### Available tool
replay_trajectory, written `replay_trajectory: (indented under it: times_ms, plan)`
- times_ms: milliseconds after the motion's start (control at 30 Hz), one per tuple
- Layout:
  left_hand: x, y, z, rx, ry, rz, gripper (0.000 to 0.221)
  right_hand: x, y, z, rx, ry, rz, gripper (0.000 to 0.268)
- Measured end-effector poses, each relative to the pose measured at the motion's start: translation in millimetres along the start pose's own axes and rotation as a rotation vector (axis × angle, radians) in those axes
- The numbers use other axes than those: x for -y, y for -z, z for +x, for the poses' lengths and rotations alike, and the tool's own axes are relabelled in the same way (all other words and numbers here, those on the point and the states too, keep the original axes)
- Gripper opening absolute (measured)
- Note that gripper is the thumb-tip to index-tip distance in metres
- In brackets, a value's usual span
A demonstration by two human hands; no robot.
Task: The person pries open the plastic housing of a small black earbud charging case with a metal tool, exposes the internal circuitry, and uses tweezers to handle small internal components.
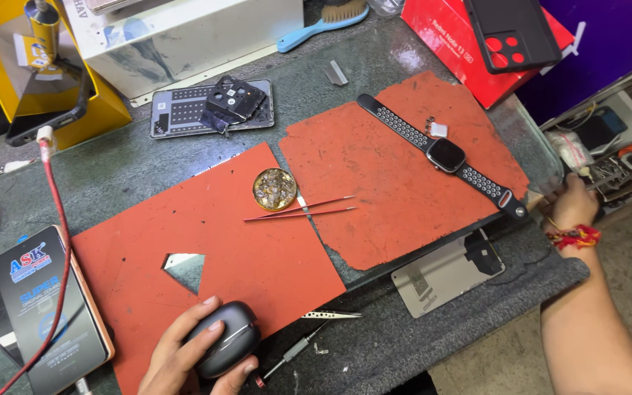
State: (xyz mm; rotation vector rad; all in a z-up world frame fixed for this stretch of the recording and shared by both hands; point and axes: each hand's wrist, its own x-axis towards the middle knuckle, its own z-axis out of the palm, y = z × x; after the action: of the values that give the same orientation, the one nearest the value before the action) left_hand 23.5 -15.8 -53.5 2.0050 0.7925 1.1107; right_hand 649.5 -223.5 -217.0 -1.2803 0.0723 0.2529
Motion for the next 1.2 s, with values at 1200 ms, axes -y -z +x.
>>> replay_trajectory:
  times_ms: [1200]
  plan:
    - [-33.1, -52.9, -13.3, 0.405, -0.231, -0.163, 0.043, 73.0, -90.3, -379.2, 1.358, 0.197, -0.352, 0.041]
